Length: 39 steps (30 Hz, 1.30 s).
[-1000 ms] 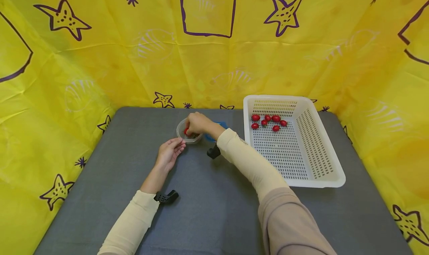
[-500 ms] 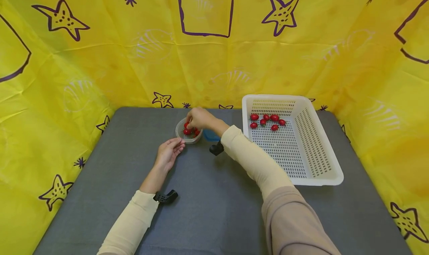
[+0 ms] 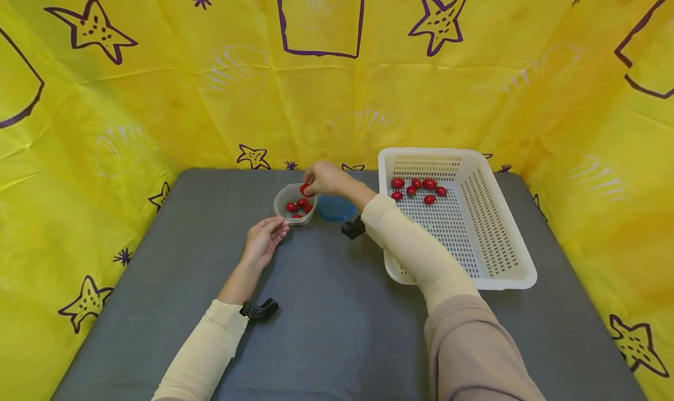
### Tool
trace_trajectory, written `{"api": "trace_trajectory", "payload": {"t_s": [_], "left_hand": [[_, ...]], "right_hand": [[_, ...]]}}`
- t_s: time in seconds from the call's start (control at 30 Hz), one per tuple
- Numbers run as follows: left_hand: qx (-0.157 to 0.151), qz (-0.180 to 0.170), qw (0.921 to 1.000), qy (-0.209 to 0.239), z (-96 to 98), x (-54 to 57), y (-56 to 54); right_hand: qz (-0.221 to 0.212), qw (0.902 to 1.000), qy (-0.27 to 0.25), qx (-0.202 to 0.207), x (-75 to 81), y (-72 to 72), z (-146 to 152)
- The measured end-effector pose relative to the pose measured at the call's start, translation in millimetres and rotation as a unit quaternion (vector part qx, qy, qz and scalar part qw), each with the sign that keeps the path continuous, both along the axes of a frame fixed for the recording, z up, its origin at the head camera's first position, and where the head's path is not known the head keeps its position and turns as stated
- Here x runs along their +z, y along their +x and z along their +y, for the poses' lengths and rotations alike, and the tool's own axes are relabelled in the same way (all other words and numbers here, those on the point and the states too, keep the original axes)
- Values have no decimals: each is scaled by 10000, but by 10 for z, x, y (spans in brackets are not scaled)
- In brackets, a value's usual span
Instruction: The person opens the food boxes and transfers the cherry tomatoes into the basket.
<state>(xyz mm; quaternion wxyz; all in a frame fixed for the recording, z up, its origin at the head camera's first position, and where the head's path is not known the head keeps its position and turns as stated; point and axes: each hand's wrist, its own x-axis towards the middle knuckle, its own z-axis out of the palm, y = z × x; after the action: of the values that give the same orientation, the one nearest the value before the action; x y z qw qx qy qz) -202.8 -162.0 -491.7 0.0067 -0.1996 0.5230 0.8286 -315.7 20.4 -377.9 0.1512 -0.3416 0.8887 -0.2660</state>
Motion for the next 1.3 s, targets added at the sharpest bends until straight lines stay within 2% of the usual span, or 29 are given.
{"api": "trace_trajectory", "payload": {"t_s": [0.37,0.57,0.87,1.3], "left_hand": [[-13,-81,9999,-89,1,7,-8],[-26,-116,9999,-62,-6,19,-10],[-24,-20,10000,-57,-28,-2,-8],[55,16,10000,-16,1,-3,-12]], "right_hand": [[26,9994,-243,-238,144,-57,307],[48,9980,-302,-546,253,-32,532],[299,9935,-470,-992,360,-15,850],[308,9875,-317,-1515,437,-55,1397]]}}
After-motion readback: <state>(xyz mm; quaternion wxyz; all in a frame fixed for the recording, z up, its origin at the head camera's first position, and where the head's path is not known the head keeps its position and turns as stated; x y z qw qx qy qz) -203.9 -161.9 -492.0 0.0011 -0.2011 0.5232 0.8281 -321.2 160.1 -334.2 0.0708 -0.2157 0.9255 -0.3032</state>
